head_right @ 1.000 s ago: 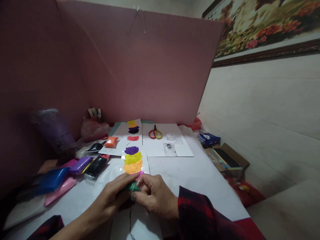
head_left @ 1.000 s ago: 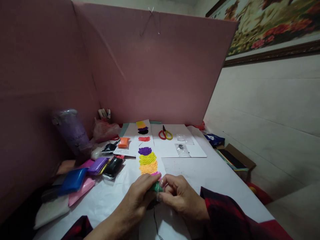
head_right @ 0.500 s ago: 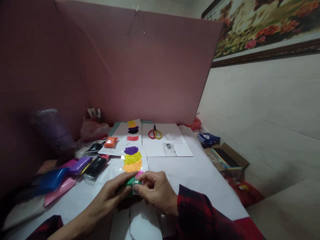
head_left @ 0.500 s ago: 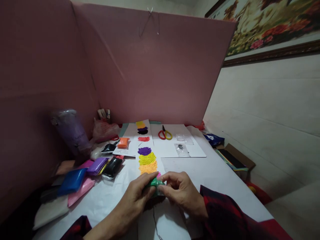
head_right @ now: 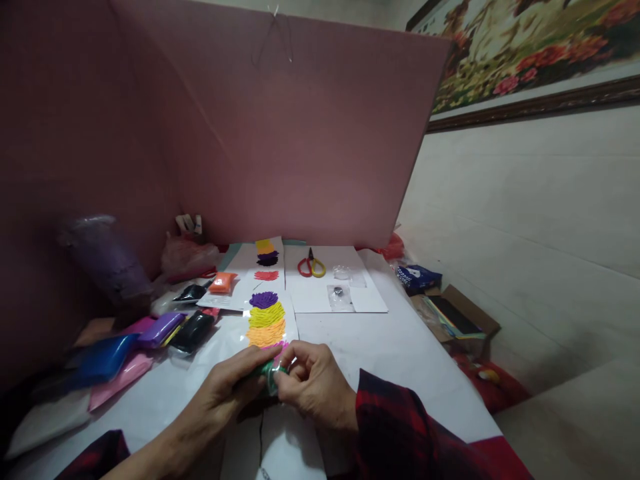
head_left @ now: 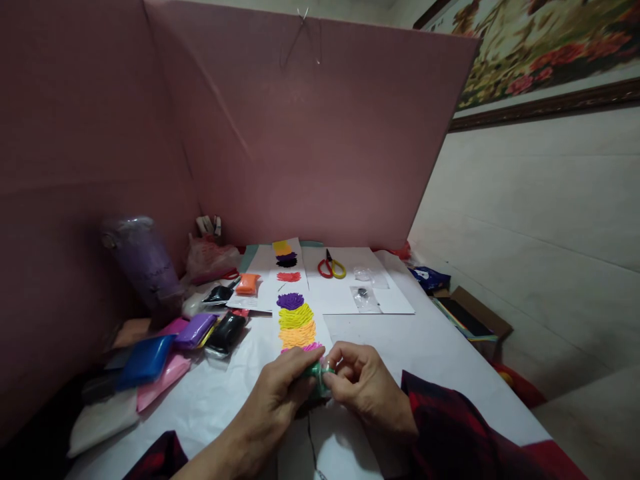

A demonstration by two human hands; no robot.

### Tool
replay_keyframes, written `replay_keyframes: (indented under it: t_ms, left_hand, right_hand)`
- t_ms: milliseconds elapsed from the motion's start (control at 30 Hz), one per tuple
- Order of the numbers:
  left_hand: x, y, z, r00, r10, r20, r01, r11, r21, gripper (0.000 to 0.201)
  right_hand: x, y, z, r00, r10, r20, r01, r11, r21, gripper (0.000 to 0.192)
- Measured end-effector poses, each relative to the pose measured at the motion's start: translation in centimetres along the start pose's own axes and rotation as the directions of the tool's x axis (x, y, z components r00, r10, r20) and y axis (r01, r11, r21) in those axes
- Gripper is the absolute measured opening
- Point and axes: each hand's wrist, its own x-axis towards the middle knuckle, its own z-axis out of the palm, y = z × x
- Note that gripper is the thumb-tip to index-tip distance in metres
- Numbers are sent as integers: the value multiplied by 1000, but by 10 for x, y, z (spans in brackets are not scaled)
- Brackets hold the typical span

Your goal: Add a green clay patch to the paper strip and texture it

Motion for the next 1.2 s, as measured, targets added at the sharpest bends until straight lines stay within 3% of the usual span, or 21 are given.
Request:
replay_keyframes:
  t_ms: [100,167,267,400,500,600,733,867,933,1000,1067,1200]
  left_hand:
    - [0,2,-4,989,-149,5,149,982,-120,34]
    - [1,3,-7,983,-182,-11,179,973,-149,34]
    - [2,2,-9,987,-155,-49,150,984,-97,33]
    - [1,2,-7,993,-98,-65,100,995,14,32]
    - [0,3,-5,997,-63,-52,66,996,52,32]
    - [1,4,-4,998,-30,-51,34,997,72,31]
    - [1,3,-5,998,47,-49,-41,991,130,31]
    - [1,1,-7,995,97,-27,-91,981,169,30]
    - [2,2,-7,996,86,-30,-81,984,161,29]
    - [2,3,-7,998,46,-48,-39,991,127,28]
    - [2,5,-7,996,-27,-84,33,997,77,28]
    - [2,7,-7,983,-116,-143,122,992,34,28]
  right_hand:
    - [1,-2,-4,998,-64,-5,63,993,-104,11]
    - [1,-2,-6,994,-107,17,108,984,-145,11]
    - [3,1,-7,989,-115,88,131,971,-198,18]
    - [3,5,-5,985,-53,161,94,962,-258,6]
    - [1,5,-4,985,-39,167,85,956,-280,16]
    - [0,3,-4,976,42,214,4,977,-212,15]
    - [1,-3,-4,927,212,308,-212,977,-33,9]
    - [3,-2,-5,912,279,299,-305,951,42,12]
    - [4,1,-6,951,209,229,-227,973,52,13]
    - [5,3,-8,988,59,141,-61,998,12,13]
    - [6,4,-10,992,-71,103,80,993,-84,9]
    - [6,1,-11,987,-80,142,116,957,-267,6]
